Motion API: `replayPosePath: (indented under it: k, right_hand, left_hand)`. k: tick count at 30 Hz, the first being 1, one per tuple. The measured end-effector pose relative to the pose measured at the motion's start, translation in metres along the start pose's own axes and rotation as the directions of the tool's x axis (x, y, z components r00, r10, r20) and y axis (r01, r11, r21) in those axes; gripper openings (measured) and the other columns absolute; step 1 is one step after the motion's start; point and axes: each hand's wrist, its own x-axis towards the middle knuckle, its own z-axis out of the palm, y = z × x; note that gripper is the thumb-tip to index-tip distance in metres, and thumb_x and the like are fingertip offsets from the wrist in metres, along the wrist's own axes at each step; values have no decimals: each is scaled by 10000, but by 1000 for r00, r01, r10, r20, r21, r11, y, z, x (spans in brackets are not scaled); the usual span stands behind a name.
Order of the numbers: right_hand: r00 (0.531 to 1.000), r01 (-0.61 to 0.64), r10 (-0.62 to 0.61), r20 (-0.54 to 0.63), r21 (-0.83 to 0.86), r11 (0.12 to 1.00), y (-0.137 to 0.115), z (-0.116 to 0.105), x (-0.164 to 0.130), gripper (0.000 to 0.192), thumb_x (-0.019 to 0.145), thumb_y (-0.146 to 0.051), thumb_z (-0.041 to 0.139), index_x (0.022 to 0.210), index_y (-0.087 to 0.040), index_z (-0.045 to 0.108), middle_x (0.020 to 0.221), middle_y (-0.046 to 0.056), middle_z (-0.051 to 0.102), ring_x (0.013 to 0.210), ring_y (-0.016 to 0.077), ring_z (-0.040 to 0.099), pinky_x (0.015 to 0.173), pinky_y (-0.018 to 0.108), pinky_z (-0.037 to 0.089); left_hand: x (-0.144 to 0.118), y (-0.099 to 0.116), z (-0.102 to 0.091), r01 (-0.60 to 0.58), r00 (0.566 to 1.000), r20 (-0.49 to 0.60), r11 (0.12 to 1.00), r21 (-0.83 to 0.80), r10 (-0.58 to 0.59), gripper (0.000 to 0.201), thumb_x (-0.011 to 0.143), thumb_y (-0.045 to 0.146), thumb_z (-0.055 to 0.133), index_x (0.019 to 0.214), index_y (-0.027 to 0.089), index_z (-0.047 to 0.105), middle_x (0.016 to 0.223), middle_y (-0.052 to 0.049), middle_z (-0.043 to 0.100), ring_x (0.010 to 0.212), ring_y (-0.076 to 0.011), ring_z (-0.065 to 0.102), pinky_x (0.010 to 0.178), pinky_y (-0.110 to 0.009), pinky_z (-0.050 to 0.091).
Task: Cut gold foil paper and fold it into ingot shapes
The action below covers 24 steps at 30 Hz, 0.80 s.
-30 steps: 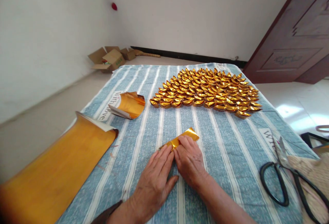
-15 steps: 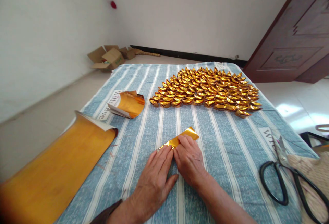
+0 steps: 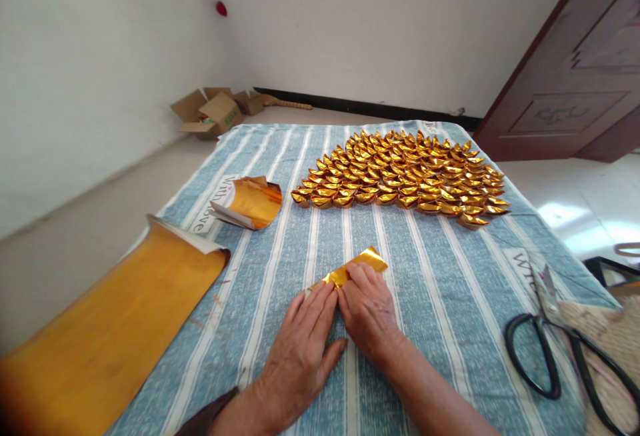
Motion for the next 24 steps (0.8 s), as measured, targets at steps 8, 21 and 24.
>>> replayPosePath:
  k: [8, 21, 24]
  right_hand:
    - [1000, 7, -7, -4, 2, 1000, -1, -2, 3, 309, 921, -150, 421, 663, -192, 585, 967, 100, 620, 927, 213, 551, 831, 392, 488]
    - [1000, 14, -14, -8, -8, 1000, -1, -2, 2, 292, 925, -152, 422, 685, -190, 585, 965, 99, 618, 937, 219, 546, 848, 398, 478]
    - [1000, 23, -23, -7, -16, 1000, -2, -2, 2, 299, 928, -150, 418, 684, -189, 585, 966, 99, 618, 939, 218, 545, 842, 395, 478]
  left_hand:
    - [0, 0, 0, 4, 1000, 1, 1000, -2, -4, 498, 913, 250, 468, 1367, 55, 406, 1389, -203, 493, 1323, -321, 421, 1030, -530, 401]
    - [0, 1, 1, 6, 1000, 0, 1000, -3, -6, 506, 909, 237, 468, 1371, 43, 396, 1400, -210, 477, 1330, -329, 408, 1029, -541, 395]
    - [0, 1, 0, -1, 1000, 11, 1000, -4, 1, 519, 900, 238, 486, 1366, 30, 397, 1403, -220, 469, 1333, -337, 400, 1028, -548, 394]
